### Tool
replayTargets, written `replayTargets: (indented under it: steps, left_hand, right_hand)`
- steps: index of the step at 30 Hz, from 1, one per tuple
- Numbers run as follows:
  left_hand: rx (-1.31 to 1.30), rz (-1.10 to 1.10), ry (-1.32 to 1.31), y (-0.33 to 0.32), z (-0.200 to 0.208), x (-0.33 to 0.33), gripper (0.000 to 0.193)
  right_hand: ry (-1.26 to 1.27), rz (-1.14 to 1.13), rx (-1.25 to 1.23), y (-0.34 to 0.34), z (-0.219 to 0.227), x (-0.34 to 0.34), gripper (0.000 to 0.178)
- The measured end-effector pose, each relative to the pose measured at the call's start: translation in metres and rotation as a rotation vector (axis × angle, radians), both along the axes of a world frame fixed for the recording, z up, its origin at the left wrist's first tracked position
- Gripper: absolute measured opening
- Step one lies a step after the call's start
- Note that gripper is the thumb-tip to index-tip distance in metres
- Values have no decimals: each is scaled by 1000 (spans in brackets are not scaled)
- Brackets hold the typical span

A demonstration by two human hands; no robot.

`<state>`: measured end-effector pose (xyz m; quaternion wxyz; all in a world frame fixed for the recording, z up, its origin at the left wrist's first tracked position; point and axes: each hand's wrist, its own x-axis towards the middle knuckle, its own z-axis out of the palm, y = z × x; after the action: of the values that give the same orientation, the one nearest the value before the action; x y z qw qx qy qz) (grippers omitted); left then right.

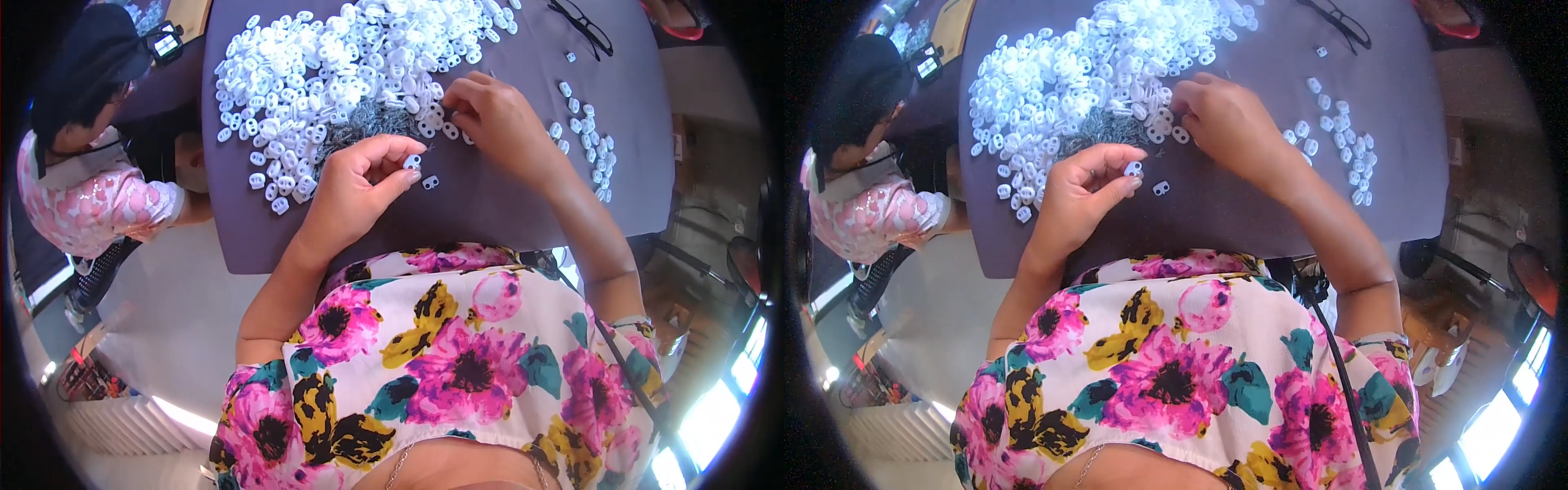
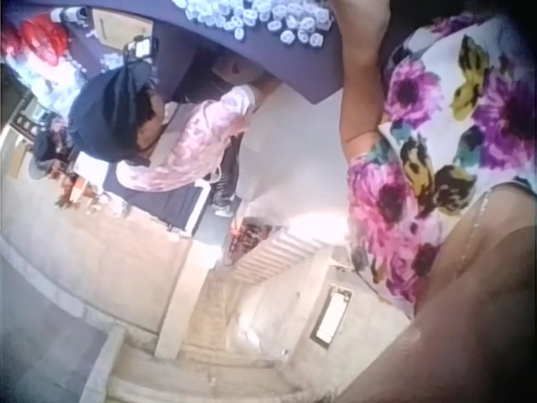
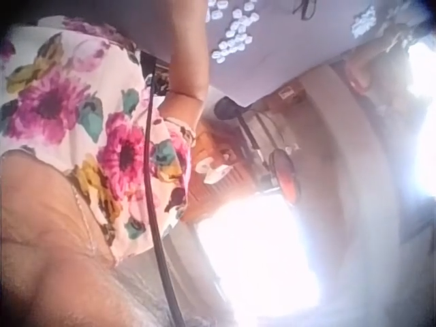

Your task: The person assembles plastic cord locks by fitting springs and inner pieces into plastic housings by hand, then placing the assembled cord locks onto the table.

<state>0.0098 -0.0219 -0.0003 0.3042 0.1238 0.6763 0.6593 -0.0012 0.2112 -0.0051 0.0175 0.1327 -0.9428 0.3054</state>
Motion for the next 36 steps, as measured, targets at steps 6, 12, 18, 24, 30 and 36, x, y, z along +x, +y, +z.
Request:
replayTargets:
  steps: [6,12,18,24,30,36]
  left_hand:
    - [-50,13,13,-3,-1,4,25]
    - [-293,-63,409,1,2,5,23]
    - [-481,-156,686,1,5,5,20]
    - [-472,-83,875,16,3,-4,20]
    - [-544,-198,973,28,5,-7,11]
    - [-606,-191,930,21,6,-6,7]
  right_hand:
    - [50,-59,-137,4,17,19,8]
    - [-176,-231,-602,5,23,30,2]
    - [-127,-159,-534,11,21,32,8]
    - [-341,-184,-863,4,18,35,12]
    - [-238,-127,-798,8,12,37,14]
    - [-331,-132,-852,10,8,41,13]
